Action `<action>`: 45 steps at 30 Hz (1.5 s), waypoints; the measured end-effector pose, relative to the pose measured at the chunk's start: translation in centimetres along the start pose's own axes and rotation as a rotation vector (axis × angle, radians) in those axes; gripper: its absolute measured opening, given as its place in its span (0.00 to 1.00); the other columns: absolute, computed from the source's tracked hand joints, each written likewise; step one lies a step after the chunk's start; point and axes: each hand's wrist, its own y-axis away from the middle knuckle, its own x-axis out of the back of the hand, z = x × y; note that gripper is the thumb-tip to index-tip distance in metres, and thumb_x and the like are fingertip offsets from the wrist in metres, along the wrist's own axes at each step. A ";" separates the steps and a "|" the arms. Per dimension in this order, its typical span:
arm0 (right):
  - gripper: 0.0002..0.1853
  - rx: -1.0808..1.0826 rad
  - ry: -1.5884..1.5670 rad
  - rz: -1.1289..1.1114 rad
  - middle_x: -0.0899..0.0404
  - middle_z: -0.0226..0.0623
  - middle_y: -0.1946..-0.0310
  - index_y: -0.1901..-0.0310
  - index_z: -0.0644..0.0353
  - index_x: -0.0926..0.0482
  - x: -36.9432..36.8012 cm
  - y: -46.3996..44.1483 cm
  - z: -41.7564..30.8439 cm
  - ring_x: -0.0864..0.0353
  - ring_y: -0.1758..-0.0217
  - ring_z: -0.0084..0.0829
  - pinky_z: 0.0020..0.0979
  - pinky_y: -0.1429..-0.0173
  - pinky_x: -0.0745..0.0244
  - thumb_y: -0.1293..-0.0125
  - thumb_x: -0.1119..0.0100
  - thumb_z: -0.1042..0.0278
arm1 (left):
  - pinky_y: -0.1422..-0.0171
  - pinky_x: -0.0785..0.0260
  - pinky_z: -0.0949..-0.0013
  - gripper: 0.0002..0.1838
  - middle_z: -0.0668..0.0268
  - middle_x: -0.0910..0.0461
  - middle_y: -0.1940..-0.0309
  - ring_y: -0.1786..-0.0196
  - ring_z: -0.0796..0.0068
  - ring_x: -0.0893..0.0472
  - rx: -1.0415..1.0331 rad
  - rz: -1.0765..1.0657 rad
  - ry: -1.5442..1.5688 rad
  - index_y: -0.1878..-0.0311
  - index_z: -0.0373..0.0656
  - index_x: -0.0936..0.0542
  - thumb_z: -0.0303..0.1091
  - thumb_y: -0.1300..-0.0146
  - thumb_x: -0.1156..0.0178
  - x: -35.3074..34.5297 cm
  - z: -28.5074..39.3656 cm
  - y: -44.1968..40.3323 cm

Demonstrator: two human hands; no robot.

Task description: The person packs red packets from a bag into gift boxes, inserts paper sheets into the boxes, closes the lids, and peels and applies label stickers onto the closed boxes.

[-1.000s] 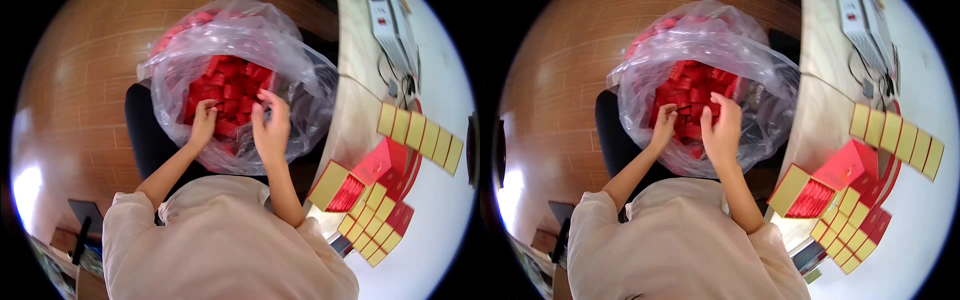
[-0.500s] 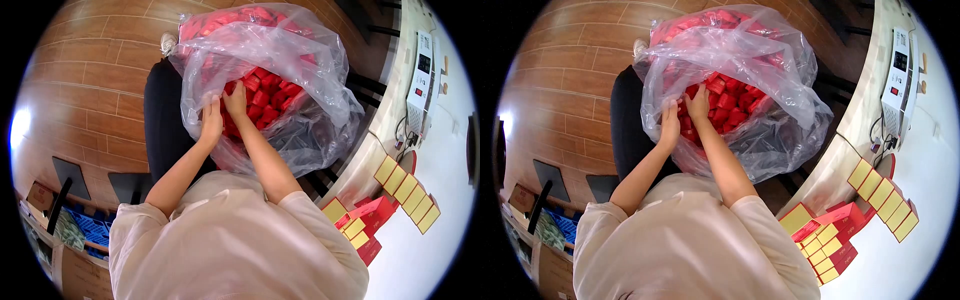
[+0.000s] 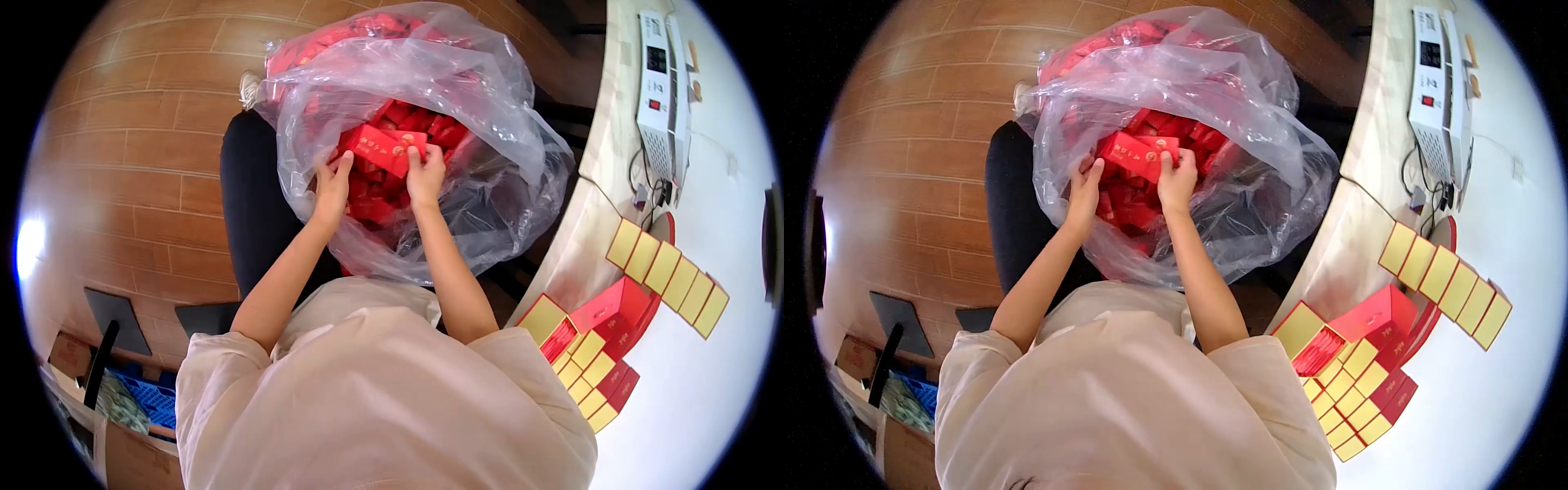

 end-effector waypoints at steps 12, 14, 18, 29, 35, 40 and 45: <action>0.07 0.527 -0.144 0.097 0.19 0.41 0.57 0.58 0.63 0.27 9.2 8.8 -7.7 0.21 0.50 0.36 0.33 0.41 0.29 0.37 0.45 0.83 | 0.36 0.30 0.61 0.20 0.65 0.24 0.45 0.43 0.70 0.23 0.005 -0.352 0.673 0.40 0.44 0.32 0.37 0.31 0.41 -2.0 1.9 4.4; 0.05 0.440 -0.274 0.141 0.19 0.42 0.56 0.59 0.63 0.27 11.1 9.2 -8.2 0.21 0.52 0.33 0.31 0.42 0.29 0.35 0.46 0.81 | 0.37 0.29 0.61 0.18 0.65 0.22 0.47 0.44 0.70 0.22 -0.014 -0.415 0.634 0.41 0.44 0.31 0.35 0.31 0.41 -1.1 2.4 4.3; 0.07 0.204 -0.549 0.074 0.24 0.33 0.61 0.52 0.62 0.29 15.1 9.4 -9.7 0.25 0.57 0.22 0.25 0.48 0.30 0.31 0.50 0.78 | 0.42 0.26 0.62 0.17 0.65 0.19 0.49 0.47 0.72 0.20 -0.022 -0.521 0.414 0.43 0.43 0.27 0.32 0.34 0.39 -1.9 4.4 7.1; 0.15 0.087 -0.592 -0.062 0.28 0.33 0.54 0.42 0.60 0.34 14.2 10.3 -9.3 0.29 0.52 0.22 0.24 0.43 0.33 0.30 0.54 0.78 | 0.29 0.41 0.61 0.39 0.64 0.40 0.31 0.31 0.69 0.35 0.286 -0.898 0.259 0.25 0.53 0.53 0.43 0.32 0.42 -5.3 4.0 14.4; 0.20 0.230 -0.289 0.005 0.31 0.43 0.44 0.38 0.61 0.31 15.4 10.7 -8.3 0.33 0.39 0.38 0.34 0.32 0.41 0.31 0.47 0.71 | 0.25 0.48 0.62 0.48 0.56 0.44 0.29 0.26 0.65 0.42 -0.010 -0.913 -0.079 0.24 0.49 0.56 0.40 0.38 0.33 -5.6 4.0 14.9; 0.20 0.437 -0.246 -0.128 0.21 0.47 0.46 0.44 0.63 0.23 18.5 11.0 -10.0 0.23 0.41 0.43 0.37 0.37 0.29 0.37 0.37 0.68 | 0.25 0.47 0.61 0.51 0.54 0.46 0.29 0.26 0.62 0.42 -0.212 -0.892 -0.357 0.25 0.46 0.55 0.33 0.45 0.32 -5.3 3.9 15.2; 0.19 0.471 -0.140 -0.076 0.20 0.44 0.46 0.47 0.62 0.21 17.8 11.8 -10.9 0.20 0.44 0.41 0.36 0.40 0.25 0.40 0.35 0.73 | 0.26 0.46 0.61 0.53 0.52 0.45 0.29 0.27 0.60 0.41 -0.441 -0.795 -0.528 0.25 0.46 0.57 0.32 0.47 0.32 -4.9 3.3 15.3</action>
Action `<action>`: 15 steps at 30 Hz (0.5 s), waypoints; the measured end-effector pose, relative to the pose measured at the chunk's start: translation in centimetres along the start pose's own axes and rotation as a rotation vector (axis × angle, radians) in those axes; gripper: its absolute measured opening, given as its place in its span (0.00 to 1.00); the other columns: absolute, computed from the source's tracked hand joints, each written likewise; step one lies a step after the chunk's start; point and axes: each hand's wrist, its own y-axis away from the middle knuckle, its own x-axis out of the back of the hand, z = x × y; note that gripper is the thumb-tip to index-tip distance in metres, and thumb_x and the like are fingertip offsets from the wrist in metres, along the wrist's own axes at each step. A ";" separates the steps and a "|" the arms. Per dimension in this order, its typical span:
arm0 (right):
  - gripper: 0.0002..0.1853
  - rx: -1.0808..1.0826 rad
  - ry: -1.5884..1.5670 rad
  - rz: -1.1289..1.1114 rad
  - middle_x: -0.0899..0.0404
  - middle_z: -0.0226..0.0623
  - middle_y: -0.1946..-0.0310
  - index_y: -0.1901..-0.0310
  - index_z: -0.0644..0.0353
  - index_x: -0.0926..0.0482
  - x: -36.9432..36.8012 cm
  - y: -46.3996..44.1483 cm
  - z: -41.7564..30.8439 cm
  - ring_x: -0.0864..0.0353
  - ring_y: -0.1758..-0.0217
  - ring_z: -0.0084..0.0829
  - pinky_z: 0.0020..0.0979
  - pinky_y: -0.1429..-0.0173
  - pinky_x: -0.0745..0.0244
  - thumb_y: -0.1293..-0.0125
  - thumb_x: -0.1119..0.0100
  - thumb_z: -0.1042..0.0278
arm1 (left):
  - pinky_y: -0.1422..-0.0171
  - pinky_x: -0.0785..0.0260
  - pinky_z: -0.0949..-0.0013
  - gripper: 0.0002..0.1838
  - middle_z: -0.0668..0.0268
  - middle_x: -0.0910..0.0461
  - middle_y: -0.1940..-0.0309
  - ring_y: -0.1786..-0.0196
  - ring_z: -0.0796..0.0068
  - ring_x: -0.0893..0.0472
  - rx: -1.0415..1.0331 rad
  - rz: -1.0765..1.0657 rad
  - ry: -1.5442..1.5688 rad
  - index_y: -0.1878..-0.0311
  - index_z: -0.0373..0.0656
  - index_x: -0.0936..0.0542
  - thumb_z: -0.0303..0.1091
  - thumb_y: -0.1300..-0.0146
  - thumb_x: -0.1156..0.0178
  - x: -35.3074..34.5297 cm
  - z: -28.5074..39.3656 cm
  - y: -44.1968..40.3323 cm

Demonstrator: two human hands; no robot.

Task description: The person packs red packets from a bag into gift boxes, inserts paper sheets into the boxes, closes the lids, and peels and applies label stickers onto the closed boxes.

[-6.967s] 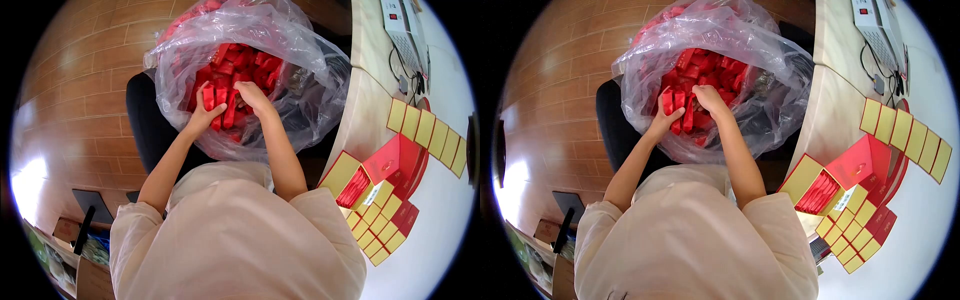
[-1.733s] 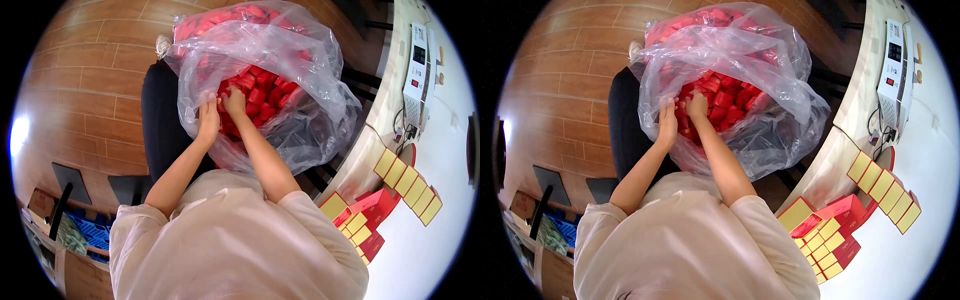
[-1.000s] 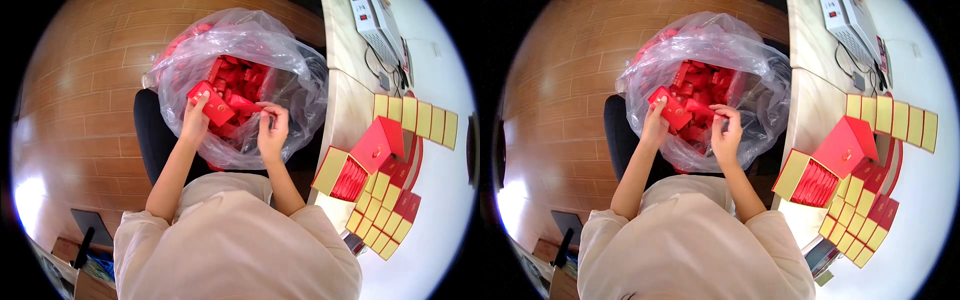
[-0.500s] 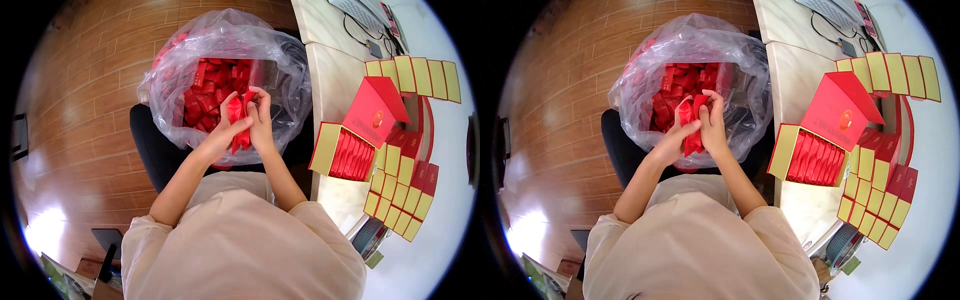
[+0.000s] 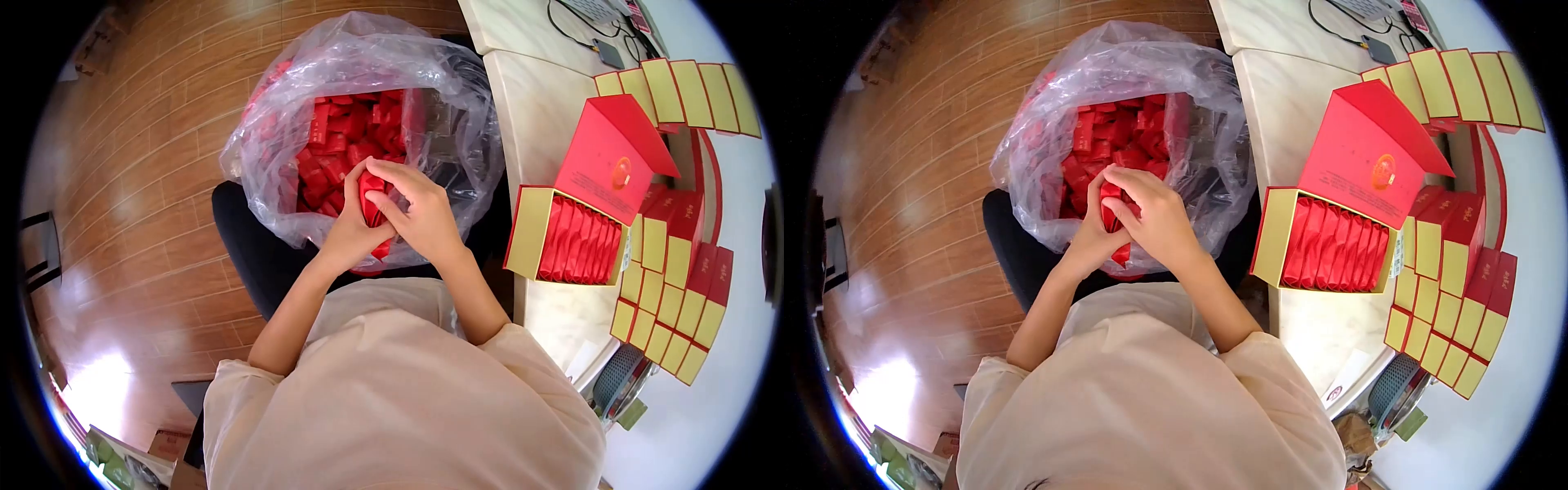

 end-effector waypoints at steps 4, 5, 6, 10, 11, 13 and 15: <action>0.12 0.075 -0.004 0.055 0.16 0.43 0.53 0.53 0.64 0.18 -0.4 0.0 0.4 0.17 0.49 0.40 0.33 0.45 0.22 0.39 0.37 0.77 | 0.26 0.45 0.61 0.52 0.53 0.44 0.31 0.28 0.60 0.40 -0.073 0.040 -0.044 0.26 0.46 0.55 0.31 0.49 0.31 -0.4 0.7 0.6; 0.10 0.098 0.017 0.067 0.16 0.42 0.55 0.55 0.64 0.18 -0.4 0.0 0.3 0.16 0.50 0.40 0.32 0.47 0.22 0.39 0.38 0.79 | 0.27 0.45 0.61 0.52 0.54 0.43 0.31 0.28 0.60 0.39 -0.094 0.052 -0.054 0.26 0.46 0.54 0.30 0.50 0.30 -0.5 0.8 0.7; 0.10 0.098 0.016 0.070 0.16 0.42 0.55 0.55 0.64 0.18 -0.4 0.1 0.2 0.16 0.50 0.40 0.32 0.47 0.22 0.39 0.38 0.79 | 0.27 0.45 0.61 0.52 0.54 0.43 0.31 0.28 0.60 0.39 -0.094 0.050 -0.056 0.26 0.46 0.54 0.30 0.50 0.30 -0.6 0.9 0.7; 0.10 -0.090 -0.182 0.163 0.16 0.42 0.56 0.51 0.66 0.20 -0.2 0.3 -0.5 0.16 0.51 0.35 0.31 0.46 0.23 0.31 0.46 0.74 | 0.27 0.46 0.62 0.49 0.56 0.42 0.32 0.30 0.62 0.38 -0.140 0.067 0.001 0.27 0.47 0.50 0.30 0.48 0.30 -0.5 1.1 0.7; 0.11 -0.185 -0.370 0.222 0.16 0.43 0.55 0.50 0.67 0.21 -0.1 0.2 -0.7 0.16 0.52 0.33 0.31 0.46 0.22 0.28 0.50 0.72 | 0.27 0.46 0.63 0.47 0.57 0.42 0.33 0.30 0.64 0.37 -0.161 0.088 0.014 0.27 0.48 0.49 0.31 0.45 0.31 -0.4 1.2 0.6; 0.16 -0.186 -0.492 0.234 0.19 0.43 0.49 0.43 0.66 0.26 -0.1 0.3 -0.6 0.20 0.47 0.31 0.30 0.41 0.27 0.24 0.56 0.66 | 0.27 0.46 0.63 0.44 0.58 0.42 0.33 0.30 0.65 0.38 -0.014 0.081 0.296 0.27 0.49 0.48 0.33 0.41 0.33 0.0 2.1 0.3; 0.17 -0.191 -0.458 0.242 0.20 0.44 0.48 0.41 0.65 0.27 0.6 0.5 -1.1 0.21 0.45 0.31 0.30 0.40 0.29 0.24 0.56 0.66 | 0.28 0.45 0.63 0.35 0.60 0.42 0.33 0.31 0.69 0.38 0.061 0.079 0.451 0.27 0.53 0.49 0.46 0.30 0.44 0.1 2.5 0.0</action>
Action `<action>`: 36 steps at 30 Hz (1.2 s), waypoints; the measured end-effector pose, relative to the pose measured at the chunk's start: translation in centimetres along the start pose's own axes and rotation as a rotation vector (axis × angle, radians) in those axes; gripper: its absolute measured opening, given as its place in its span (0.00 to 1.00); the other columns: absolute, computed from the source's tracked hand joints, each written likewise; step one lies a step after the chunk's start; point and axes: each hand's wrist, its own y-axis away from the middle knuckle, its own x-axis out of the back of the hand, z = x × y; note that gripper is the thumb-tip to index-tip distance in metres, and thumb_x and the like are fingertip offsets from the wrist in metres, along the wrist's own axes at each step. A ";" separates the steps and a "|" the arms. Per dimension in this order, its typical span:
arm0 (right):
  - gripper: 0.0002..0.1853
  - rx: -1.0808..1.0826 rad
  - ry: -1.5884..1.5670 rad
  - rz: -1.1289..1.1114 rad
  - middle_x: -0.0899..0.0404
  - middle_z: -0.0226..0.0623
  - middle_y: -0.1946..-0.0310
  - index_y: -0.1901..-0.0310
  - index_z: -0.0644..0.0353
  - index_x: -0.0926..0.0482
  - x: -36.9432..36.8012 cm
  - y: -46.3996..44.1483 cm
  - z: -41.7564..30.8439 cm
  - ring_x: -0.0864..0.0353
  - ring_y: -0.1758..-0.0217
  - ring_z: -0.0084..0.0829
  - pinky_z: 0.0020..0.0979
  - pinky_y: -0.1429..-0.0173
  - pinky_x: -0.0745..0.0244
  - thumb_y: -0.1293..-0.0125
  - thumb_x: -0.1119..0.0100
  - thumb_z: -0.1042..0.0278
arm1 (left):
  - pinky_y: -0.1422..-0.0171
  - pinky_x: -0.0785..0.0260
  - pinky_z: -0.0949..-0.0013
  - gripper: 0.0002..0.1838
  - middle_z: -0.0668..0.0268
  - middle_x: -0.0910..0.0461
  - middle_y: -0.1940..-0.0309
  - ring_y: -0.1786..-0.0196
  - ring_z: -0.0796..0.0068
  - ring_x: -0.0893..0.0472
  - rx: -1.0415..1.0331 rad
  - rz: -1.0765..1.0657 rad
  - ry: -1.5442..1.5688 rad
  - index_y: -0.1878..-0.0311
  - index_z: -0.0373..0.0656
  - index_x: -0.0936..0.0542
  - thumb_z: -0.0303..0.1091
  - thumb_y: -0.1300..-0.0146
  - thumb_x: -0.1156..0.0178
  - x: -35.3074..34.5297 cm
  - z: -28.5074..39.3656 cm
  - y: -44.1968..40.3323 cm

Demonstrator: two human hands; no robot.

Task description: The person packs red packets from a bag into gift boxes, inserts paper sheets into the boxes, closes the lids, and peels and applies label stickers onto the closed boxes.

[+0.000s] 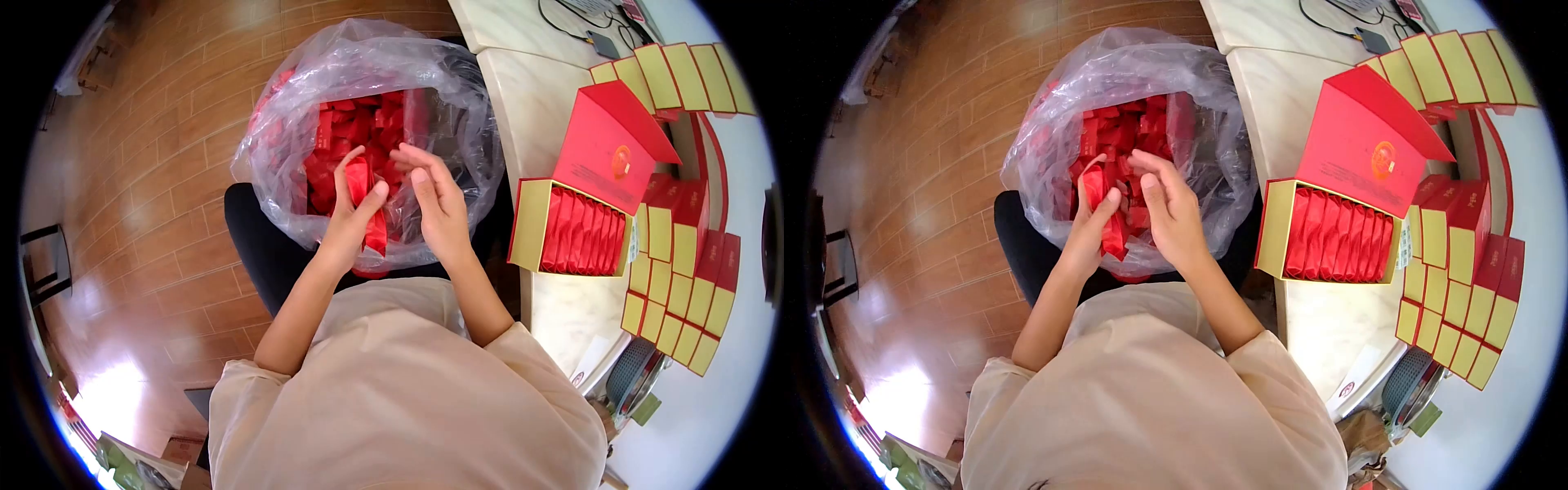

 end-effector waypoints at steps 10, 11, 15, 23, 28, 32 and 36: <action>0.34 0.260 0.592 0.253 0.29 0.54 0.46 0.36 0.67 0.36 5.8 3.0 -9.6 0.28 0.44 0.54 0.42 0.40 0.31 0.42 0.33 0.67 | 0.21 0.60 0.58 0.51 0.57 0.56 0.24 0.22 0.61 0.52 -0.283 -0.386 -0.075 0.23 0.47 0.61 0.76 0.37 0.64 -12.4 3.7 1.2; 0.34 0.272 0.628 0.333 0.29 0.54 0.46 0.36 0.67 0.36 7.5 3.6 -10.6 0.27 0.44 0.55 0.42 0.40 0.30 0.43 0.33 0.68 | 0.21 0.61 0.57 0.52 0.56 0.58 0.24 0.22 0.61 0.53 -0.321 -0.512 -0.129 0.23 0.46 0.63 0.75 0.37 0.62 -13.8 3.9 0.8; 0.34 0.180 0.554 0.659 0.27 0.54 0.44 0.35 0.67 0.38 15.0 6.8 -13.8 0.23 0.42 0.47 0.37 0.41 0.27 0.40 0.34 0.72 | 0.23 0.56 0.55 0.42 0.50 0.51 0.28 0.25 0.54 0.48 -0.537 -0.881 -0.487 0.26 0.38 0.55 0.51 0.32 0.49 -20.4 5.8 0.1; 0.37 0.098 1.059 0.936 0.23 0.55 0.48 0.30 0.62 0.43 29.0 10.8 -14.6 0.18 0.48 0.47 0.37 0.46 0.23 0.39 0.36 0.75 | 0.29 0.43 0.55 0.16 0.55 0.32 0.42 0.34 0.53 0.34 -0.883 -1.177 -1.008 0.43 0.40 0.28 0.29 0.34 0.48 -33.3 -1.8 -6.3; 0.36 0.123 1.082 0.858 0.21 0.56 0.54 0.30 0.59 0.40 30.9 9.0 -12.6 0.18 0.54 0.50 0.40 0.53 0.23 0.40 0.35 0.73 | 0.31 0.40 0.54 0.12 0.59 0.24 0.53 0.39 0.56 0.30 -1.223 -1.143 -1.204 0.57 0.40 0.21 0.23 0.45 0.44 -34.9 -5.8 -8.4; 0.35 0.150 1.136 0.839 0.21 0.51 0.53 0.31 0.58 0.39 31.3 7.7 -11.0 0.19 0.57 0.49 0.39 0.56 0.22 0.40 0.36 0.74 | 0.30 0.40 0.54 0.11 0.59 0.24 0.55 0.42 0.56 0.28 -1.128 -1.169 -1.270 0.58 0.39 0.21 0.24 0.45 0.44 -34.2 -5.6 -8.3; 0.29 0.104 1.226 0.698 0.21 0.46 0.57 0.37 0.56 0.33 30.3 7.4 -10.3 0.19 0.61 0.49 0.40 0.59 0.23 0.42 0.37 0.76 | 0.29 0.41 0.55 0.09 0.58 0.24 0.57 0.45 0.57 0.27 -1.169 -1.128 -1.234 0.59 0.39 0.22 0.25 0.46 0.43 -34.0 -5.7 -8.5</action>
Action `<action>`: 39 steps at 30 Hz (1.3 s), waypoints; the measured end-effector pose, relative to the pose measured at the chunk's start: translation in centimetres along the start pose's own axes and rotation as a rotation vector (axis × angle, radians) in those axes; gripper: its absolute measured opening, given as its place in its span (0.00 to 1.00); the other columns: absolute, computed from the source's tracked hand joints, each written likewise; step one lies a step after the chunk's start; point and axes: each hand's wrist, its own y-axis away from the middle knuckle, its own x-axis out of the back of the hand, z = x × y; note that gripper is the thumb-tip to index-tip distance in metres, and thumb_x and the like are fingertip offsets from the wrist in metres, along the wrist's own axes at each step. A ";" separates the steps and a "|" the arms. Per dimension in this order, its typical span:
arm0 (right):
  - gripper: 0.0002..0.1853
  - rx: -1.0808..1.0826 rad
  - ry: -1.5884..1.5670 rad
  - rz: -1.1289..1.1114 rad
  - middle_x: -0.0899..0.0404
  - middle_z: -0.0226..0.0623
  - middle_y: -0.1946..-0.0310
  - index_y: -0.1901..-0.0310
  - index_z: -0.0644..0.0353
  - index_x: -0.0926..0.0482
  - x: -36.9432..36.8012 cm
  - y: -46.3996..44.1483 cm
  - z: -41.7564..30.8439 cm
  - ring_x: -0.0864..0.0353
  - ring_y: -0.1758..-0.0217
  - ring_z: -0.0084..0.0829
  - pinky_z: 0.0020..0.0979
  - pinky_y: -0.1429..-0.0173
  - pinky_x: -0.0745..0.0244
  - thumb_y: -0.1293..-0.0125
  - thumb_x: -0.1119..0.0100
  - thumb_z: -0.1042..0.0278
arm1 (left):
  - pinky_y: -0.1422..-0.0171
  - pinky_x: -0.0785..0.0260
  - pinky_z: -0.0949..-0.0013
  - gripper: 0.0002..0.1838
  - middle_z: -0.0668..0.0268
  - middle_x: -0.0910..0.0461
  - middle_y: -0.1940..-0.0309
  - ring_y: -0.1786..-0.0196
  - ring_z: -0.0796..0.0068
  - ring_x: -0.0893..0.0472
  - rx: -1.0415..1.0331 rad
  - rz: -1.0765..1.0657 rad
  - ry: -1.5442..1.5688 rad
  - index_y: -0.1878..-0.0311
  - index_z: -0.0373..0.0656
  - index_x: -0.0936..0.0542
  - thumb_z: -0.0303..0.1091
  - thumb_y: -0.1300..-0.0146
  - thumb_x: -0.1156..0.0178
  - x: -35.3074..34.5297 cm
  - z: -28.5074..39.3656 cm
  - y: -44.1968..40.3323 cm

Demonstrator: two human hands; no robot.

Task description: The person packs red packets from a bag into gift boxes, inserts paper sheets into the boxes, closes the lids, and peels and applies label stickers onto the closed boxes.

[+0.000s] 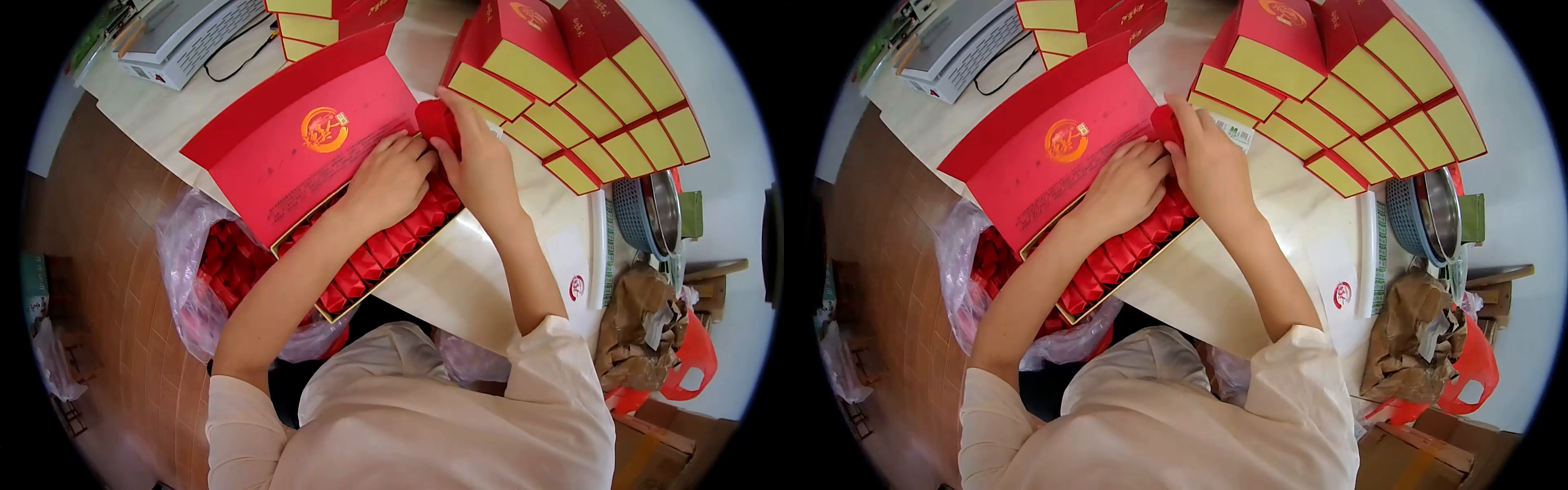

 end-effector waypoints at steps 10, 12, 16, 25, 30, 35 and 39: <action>0.19 0.005 0.049 -0.431 0.21 0.51 0.67 0.48 0.61 0.31 1.8 -0.9 1.3 0.20 0.61 0.52 0.45 0.60 0.25 0.42 0.39 0.75 | 0.42 0.34 0.57 0.06 0.60 0.23 0.61 0.50 0.58 0.25 0.032 0.038 0.063 0.63 0.40 0.21 0.25 0.45 0.42 0.5 -0.7 -0.1; 0.19 0.044 0.058 -0.501 0.21 0.54 0.68 0.49 0.62 0.31 2.0 -1.3 1.5 0.20 0.60 0.53 0.47 0.58 0.25 0.42 0.39 0.74 | 0.42 0.34 0.57 0.06 0.61 0.23 0.62 0.51 0.59 0.25 0.012 0.046 0.068 0.64 0.40 0.21 0.25 0.45 0.41 0.6 -0.9 0.0; 0.20 -0.052 0.080 -0.620 0.20 0.54 0.68 0.50 0.63 0.31 2.7 -2.2 1.0 0.20 0.60 0.54 0.47 0.57 0.26 0.44 0.39 0.73 | 0.44 0.34 0.57 0.05 0.61 0.25 0.64 0.52 0.59 0.25 -0.019 0.095 0.081 0.64 0.40 0.22 0.25 0.45 0.41 0.6 -1.1 0.0; 0.16 -0.063 0.000 -0.754 0.20 0.47 0.71 0.53 0.60 0.27 3.0 -3.9 2.2 0.20 0.66 0.42 0.39 0.60 0.27 0.43 0.39 0.70 | 0.43 0.35 0.58 0.05 0.62 0.25 0.64 0.51 0.59 0.25 -0.025 0.106 0.094 0.65 0.40 0.23 0.23 0.46 0.41 0.5 -1.0 0.2; 0.18 -0.138 0.015 -0.913 0.20 0.43 0.70 0.50 0.59 0.27 2.9 -4.7 1.9 0.21 0.65 0.38 0.35 0.58 0.28 0.41 0.40 0.64 | 0.44 0.33 0.58 0.06 0.63 0.24 0.62 0.51 0.62 0.25 -0.013 0.124 0.055 0.64 0.40 0.22 0.26 0.46 0.42 1.2 -1.1 0.2; 0.17 -0.235 -0.128 -0.630 0.19 0.47 0.66 0.49 0.60 0.25 1.5 -2.7 2.6 0.20 0.62 0.43 0.38 0.55 0.26 0.34 0.43 0.60 | 0.47 0.33 0.55 0.07 0.59 0.25 0.62 0.52 0.55 0.25 0.009 0.193 0.084 0.60 0.39 0.26 0.24 0.42 0.43 0.9 -1.2 0.2; 0.12 -0.108 -0.171 -0.346 0.19 0.54 0.69 0.57 0.66 0.22 1.1 -1.8 2.4 0.20 0.63 0.53 0.42 0.57 0.26 0.30 0.47 0.65 | 0.48 0.33 0.54 0.08 0.57 0.26 0.59 0.52 0.53 0.26 0.100 0.188 0.177 0.56 0.38 0.27 0.26 0.38 0.45 1.3 -0.9 0.1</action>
